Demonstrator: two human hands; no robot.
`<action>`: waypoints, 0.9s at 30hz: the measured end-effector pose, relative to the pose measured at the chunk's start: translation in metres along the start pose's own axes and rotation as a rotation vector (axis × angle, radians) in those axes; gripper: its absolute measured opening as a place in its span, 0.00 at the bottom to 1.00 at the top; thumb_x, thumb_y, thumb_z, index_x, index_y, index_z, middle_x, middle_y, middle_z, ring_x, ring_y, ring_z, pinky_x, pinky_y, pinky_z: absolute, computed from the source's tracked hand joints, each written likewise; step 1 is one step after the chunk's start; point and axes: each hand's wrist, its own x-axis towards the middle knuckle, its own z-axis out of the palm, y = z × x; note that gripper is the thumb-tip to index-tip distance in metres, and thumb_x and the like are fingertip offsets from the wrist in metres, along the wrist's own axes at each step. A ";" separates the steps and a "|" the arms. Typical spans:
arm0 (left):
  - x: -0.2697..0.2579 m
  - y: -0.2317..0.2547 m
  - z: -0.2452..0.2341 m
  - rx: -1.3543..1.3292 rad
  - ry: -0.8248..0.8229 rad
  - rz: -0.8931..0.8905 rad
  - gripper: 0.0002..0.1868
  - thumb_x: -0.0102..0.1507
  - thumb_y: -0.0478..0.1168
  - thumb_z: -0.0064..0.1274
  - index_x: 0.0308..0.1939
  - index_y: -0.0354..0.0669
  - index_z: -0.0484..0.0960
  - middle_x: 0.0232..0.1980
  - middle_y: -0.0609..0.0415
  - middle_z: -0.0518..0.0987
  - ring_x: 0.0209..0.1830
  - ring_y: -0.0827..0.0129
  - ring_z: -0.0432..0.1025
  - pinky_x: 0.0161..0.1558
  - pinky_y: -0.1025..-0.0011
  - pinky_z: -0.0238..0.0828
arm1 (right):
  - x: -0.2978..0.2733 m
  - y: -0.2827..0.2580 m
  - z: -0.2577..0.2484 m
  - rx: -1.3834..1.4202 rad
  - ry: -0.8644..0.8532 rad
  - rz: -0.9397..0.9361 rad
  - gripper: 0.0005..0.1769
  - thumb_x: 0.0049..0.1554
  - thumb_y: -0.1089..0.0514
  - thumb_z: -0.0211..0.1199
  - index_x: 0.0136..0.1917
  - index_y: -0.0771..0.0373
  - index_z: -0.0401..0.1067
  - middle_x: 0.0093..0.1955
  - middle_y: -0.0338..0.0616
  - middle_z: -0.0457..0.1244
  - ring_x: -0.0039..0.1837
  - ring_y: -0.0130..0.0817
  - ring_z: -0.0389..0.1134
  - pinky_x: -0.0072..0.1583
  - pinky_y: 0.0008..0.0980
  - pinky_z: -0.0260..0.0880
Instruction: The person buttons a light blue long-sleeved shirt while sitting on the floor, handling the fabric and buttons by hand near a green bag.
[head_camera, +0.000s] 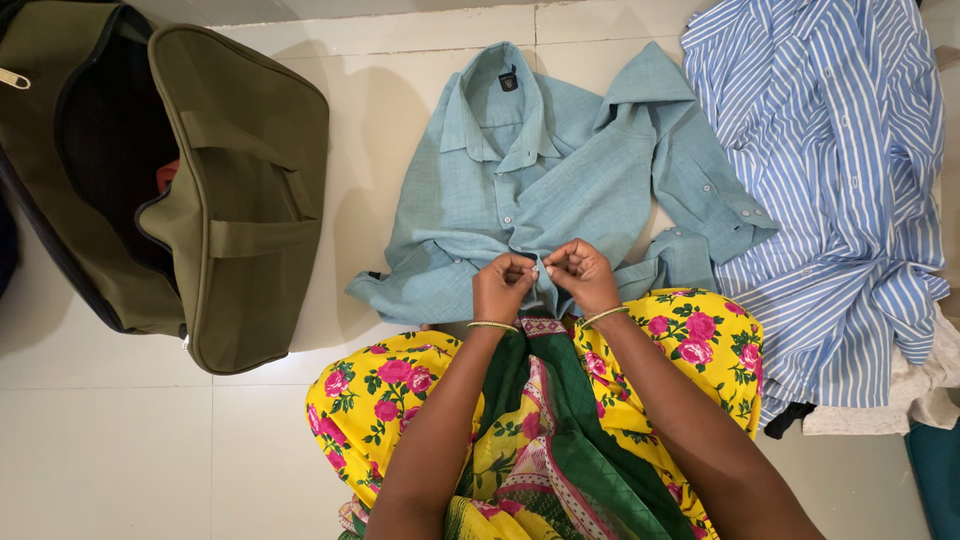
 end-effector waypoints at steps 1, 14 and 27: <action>0.000 0.000 0.000 -0.003 -0.011 -0.001 0.08 0.57 0.30 0.64 0.39 0.36 0.85 0.35 0.55 0.85 0.34 0.78 0.79 0.39 0.77 0.77 | 0.000 0.001 0.000 -0.001 -0.005 -0.009 0.11 0.57 0.76 0.63 0.50 0.65 0.69 0.49 0.40 0.69 0.52 0.23 0.69 0.57 0.24 0.70; 0.001 -0.004 0.002 0.037 0.012 -0.005 0.07 0.60 0.36 0.62 0.36 0.35 0.82 0.31 0.55 0.83 0.30 0.79 0.76 0.34 0.77 0.74 | -0.005 -0.005 0.014 -0.354 -0.012 -0.098 0.14 0.54 0.73 0.68 0.50 0.64 0.67 0.45 0.36 0.66 0.47 0.19 0.68 0.52 0.22 0.71; 0.004 -0.016 0.003 -0.040 0.049 -0.001 0.08 0.60 0.33 0.62 0.35 0.34 0.77 0.32 0.55 0.82 0.30 0.79 0.75 0.34 0.77 0.73 | -0.004 -0.004 0.016 -0.328 0.001 -0.077 0.19 0.51 0.75 0.69 0.51 0.64 0.66 0.46 0.37 0.64 0.48 0.21 0.68 0.53 0.23 0.71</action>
